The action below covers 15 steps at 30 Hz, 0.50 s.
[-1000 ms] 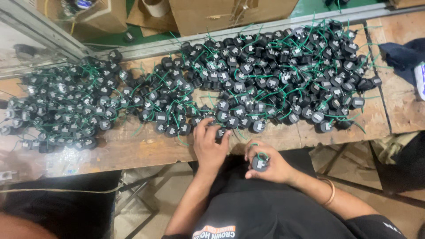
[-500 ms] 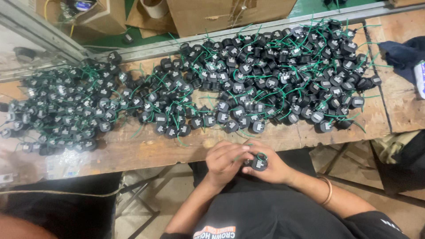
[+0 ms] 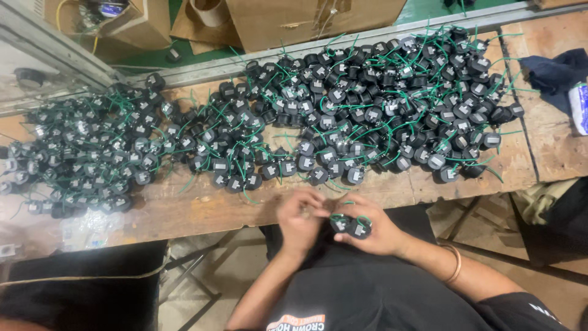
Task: The person picks black plug bodies with green wires one at a time from a large pile on the workbench, fits and presses the wire and plug components together by hand, and places finished plugs into a cardboard box. They repeat this assembly cycle continuously across the bench.
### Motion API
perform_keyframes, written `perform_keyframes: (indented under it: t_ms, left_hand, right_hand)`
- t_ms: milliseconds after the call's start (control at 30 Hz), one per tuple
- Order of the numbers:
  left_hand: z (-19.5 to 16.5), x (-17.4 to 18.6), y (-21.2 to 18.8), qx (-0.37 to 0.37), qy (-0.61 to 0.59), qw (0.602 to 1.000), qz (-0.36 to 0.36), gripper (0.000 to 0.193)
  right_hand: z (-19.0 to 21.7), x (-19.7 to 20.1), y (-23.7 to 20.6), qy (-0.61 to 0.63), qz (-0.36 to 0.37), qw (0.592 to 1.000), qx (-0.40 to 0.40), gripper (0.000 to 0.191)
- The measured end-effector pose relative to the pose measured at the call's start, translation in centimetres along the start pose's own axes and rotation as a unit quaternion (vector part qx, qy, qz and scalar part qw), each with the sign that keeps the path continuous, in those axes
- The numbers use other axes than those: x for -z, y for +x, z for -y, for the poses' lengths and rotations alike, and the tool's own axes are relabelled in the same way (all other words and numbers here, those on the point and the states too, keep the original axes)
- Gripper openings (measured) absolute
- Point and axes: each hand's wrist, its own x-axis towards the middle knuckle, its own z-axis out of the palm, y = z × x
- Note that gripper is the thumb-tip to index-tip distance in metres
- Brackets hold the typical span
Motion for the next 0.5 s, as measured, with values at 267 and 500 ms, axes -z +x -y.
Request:
perform_keyframes:
  t_ms: [267,500]
  left_hand:
    - [0.7,0.9,1.9,-0.127,0.304,0.943,-0.053,0.028]
    - [-0.8,0.6,1.5,-0.202,0.109,0.973,0.014,0.025]
  right_hand:
    - [-2.3,-0.7,-1.3,0.356,-0.100,0.921,-0.121,0.052]
    - [-2.9,-0.9,-1.3,0.468,-0.141,0.862,-0.135,0.069]
